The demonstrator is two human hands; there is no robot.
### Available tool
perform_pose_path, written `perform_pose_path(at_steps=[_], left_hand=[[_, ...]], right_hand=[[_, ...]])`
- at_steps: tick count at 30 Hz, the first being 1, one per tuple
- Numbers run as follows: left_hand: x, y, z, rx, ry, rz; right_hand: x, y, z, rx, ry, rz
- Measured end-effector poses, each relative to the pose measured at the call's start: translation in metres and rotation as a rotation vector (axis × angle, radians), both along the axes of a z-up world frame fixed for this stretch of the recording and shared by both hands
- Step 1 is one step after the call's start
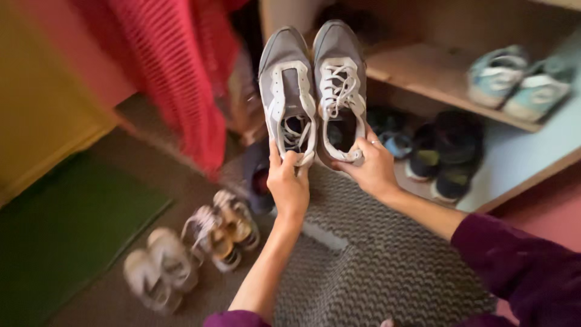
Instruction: The person removes several pairs of shoes from a wooden shoe rack and places them on the floor. They then take one pair of grey sneakers and re-lace one shoe by threading the laces through the eyelets and tying a knot.
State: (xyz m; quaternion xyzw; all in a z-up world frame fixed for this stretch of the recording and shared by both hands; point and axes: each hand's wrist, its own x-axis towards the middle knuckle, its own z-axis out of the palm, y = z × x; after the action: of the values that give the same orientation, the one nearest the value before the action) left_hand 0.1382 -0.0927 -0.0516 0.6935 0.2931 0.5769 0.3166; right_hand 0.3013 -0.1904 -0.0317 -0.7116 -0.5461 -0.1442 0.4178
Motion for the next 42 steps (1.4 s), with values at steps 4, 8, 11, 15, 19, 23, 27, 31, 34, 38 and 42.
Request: perform_pose_path(at_steps=[4, 8, 11, 15, 19, 23, 27, 31, 34, 38, 42], left_hand=[[-0.073, -0.001, -0.034, 0.048, 0.117, 0.156], [-0.139, -0.009, -0.073, 0.059, 0.216, 0.239], [-0.172, -0.019, -0.107, -0.012, 0.272, 0.253], [-0.199, -0.037, -0.158, -0.145, 0.343, 0.245], [-0.222, -0.081, -0.200, -0.258, 0.321, 0.236], [-0.236, -0.124, -0.222, -0.448, 0.375, 0.277], [-0.250, -0.148, -0.233, -0.485, 0.372, 0.288], [-0.251, -0.161, -0.253, -0.637, 0.425, 0.309], [-0.248, -0.170, -0.280, -0.659, 0.490, 0.336], [-0.237, -0.182, -0.313, -0.720, 0.582, 0.345], [-0.226, -0.172, -0.331, -0.869, 0.550, 0.339]], right_hand=[[-0.059, 0.022, -0.041, -0.190, 0.066, 0.009], [-0.125, 0.028, -0.098, -0.006, 0.121, 0.218], [-0.159, 0.021, -0.136, -0.077, 0.179, 0.215], [-0.205, -0.003, -0.187, -0.259, 0.376, 0.087], [-0.228, -0.042, -0.224, -0.212, 0.367, 0.141], [-0.235, -0.073, -0.255, -0.393, 0.379, 0.186], [-0.247, -0.093, -0.277, -0.475, 0.370, 0.206], [-0.247, -0.102, -0.294, -0.532, 0.458, 0.224], [-0.243, -0.108, -0.310, -0.674, 0.453, 0.186], [-0.231, -0.113, -0.325, -0.811, 0.424, 0.176], [-0.217, -0.099, -0.334, -0.806, 0.458, 0.229]])
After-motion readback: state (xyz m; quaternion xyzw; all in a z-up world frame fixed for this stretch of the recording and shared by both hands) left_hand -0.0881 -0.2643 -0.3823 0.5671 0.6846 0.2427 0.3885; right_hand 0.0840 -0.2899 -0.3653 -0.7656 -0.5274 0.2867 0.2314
